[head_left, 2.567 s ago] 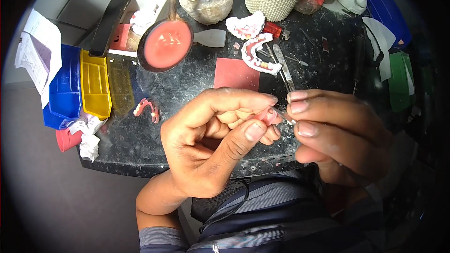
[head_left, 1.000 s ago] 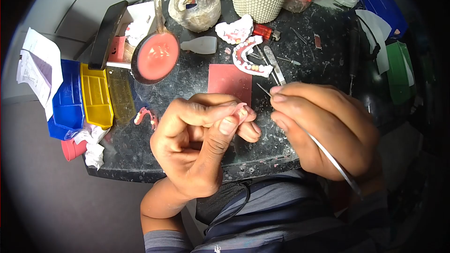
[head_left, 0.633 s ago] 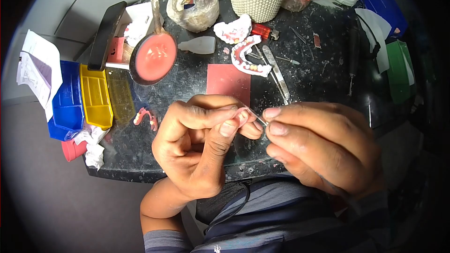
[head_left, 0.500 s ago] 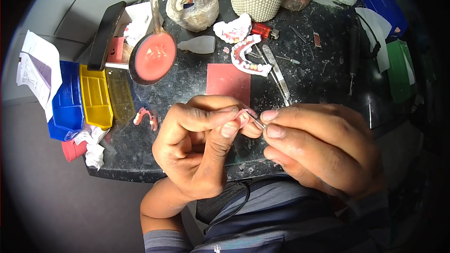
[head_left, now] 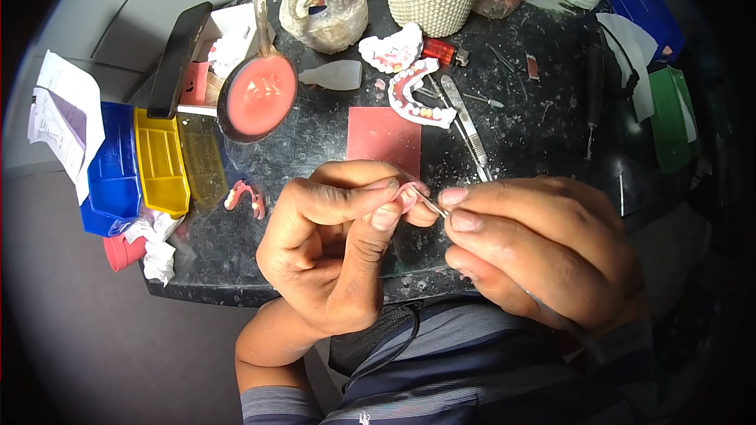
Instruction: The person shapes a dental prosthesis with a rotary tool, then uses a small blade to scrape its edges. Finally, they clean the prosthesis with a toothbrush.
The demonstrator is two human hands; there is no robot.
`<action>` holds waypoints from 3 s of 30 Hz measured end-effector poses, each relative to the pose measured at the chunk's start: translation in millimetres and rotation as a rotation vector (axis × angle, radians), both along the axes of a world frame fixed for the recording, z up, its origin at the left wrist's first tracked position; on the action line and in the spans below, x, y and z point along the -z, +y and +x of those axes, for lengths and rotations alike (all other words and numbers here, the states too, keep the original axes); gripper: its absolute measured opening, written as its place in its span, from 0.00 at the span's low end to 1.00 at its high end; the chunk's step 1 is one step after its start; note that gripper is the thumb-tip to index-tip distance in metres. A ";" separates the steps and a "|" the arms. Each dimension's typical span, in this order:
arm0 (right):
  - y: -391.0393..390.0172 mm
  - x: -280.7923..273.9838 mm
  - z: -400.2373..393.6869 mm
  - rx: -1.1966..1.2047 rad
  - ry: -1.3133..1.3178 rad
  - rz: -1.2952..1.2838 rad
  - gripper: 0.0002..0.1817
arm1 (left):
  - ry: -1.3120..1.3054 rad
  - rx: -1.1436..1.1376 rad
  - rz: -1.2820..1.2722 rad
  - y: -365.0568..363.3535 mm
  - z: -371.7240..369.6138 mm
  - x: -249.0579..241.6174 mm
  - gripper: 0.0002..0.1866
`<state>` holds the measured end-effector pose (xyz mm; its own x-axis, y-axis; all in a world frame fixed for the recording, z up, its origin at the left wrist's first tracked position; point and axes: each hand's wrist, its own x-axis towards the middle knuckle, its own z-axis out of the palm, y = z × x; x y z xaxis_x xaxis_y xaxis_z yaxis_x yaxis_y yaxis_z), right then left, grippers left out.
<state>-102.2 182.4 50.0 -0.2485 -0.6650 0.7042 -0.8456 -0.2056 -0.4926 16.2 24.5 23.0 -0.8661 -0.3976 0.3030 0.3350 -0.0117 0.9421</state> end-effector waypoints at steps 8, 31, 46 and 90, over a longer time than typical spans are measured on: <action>-0.5 1.1 1.1 0.028 0.008 0.032 0.17 | -0.016 -0.015 -0.001 1.1 0.1 -1.6 0.07; 6.2 -13.8 -20.9 -0.117 -0.021 0.195 0.29 | -0.008 0.159 0.368 -5.3 -3.4 -4.5 0.08; -2.9 1.5 -10.9 0.005 -0.092 0.081 0.33 | -0.023 0.202 0.297 -6.0 -2.6 -1.8 0.07; 7.9 -12.8 -14.8 0.164 -0.125 0.279 0.17 | 0.092 0.156 0.178 -7.5 -5.0 7.1 0.13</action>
